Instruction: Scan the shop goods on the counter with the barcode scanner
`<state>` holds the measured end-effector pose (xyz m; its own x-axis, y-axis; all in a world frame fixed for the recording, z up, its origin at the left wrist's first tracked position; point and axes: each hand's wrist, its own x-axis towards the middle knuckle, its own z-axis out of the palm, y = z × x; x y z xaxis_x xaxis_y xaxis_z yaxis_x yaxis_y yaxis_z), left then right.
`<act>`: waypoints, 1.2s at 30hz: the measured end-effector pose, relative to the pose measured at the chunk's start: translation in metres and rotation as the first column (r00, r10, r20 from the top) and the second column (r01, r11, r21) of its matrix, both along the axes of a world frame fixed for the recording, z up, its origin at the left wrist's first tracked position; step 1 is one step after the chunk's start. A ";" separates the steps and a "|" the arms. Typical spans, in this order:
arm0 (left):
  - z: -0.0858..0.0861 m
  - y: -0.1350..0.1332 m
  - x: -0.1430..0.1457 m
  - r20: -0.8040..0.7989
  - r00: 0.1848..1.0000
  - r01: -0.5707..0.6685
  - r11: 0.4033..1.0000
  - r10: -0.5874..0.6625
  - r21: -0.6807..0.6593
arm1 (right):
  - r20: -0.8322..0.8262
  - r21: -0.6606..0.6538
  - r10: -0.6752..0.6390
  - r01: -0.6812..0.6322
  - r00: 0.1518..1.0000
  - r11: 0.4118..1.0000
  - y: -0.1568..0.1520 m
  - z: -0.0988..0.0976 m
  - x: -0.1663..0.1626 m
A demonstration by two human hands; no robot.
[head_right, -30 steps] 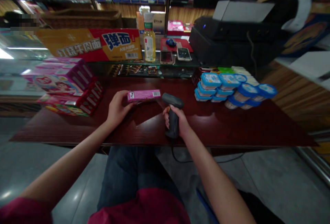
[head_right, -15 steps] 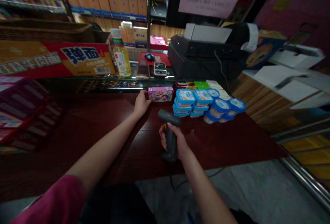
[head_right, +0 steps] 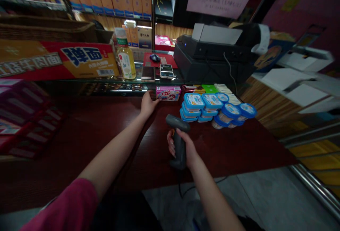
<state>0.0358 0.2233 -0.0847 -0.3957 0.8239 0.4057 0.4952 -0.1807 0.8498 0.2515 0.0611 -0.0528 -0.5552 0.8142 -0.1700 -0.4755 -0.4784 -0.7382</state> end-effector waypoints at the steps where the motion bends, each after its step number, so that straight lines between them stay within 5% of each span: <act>1: 0.000 -0.006 -0.002 0.023 1.000 0.010 1.000 -0.010 0.012 | 0.003 0.013 -0.012 0.012 1.000 1.000 0.000 0.001 0.000; 5: -0.001 -0.058 -0.023 0.030 0.998 0.059 0.996 -0.061 0.066 | 0.035 0.059 -0.014 0.012 0.999 0.998 -0.005 0.007 -0.001; 9: 0.011 -0.151 -0.071 -0.320 0.946 0.097 0.989 -0.056 0.115 | 0.046 0.090 0.046 -0.050 0.998 0.995 -0.013 0.012 -0.022; 15: 0.039 -0.295 -0.170 -0.763 0.614 -0.007 0.968 0.201 0.249 | 0.140 0.076 0.164 -0.176 0.976 0.981 -0.025 0.010 -0.098; 20: 0.034 -0.378 -0.246 -0.686 0.497 -0.294 0.846 0.532 0.444 | 0.160 0.064 0.281 -0.294 0.946 0.954 -0.038 0.014 -0.147; 24: 0.020 -0.395 -0.294 -0.412 0.562 -0.615 0.696 0.717 0.371 | 0.199 0.057 0.295 -0.312 0.934 0.948 -0.044 0.016 -0.156; 27: 0.019 -0.383 -0.328 -0.221 0.604 -0.700 0.642 0.766 0.312 | 0.208 0.060 0.237 -0.254 0.949 0.965 -0.047 0.020 -0.155; 33: 0.061 -0.352 -0.371 -0.089 0.810 -0.532 0.790 0.579 0.305 | 0.236 0.073 0.192 -0.214 0.953 0.974 -0.054 0.026 -0.155; 36: 0.081 -0.345 -0.375 -0.129 0.844 -0.468 0.832 0.521 0.296 | 0.235 0.073 0.177 -0.199 0.956 0.977 -0.056 0.028 -0.156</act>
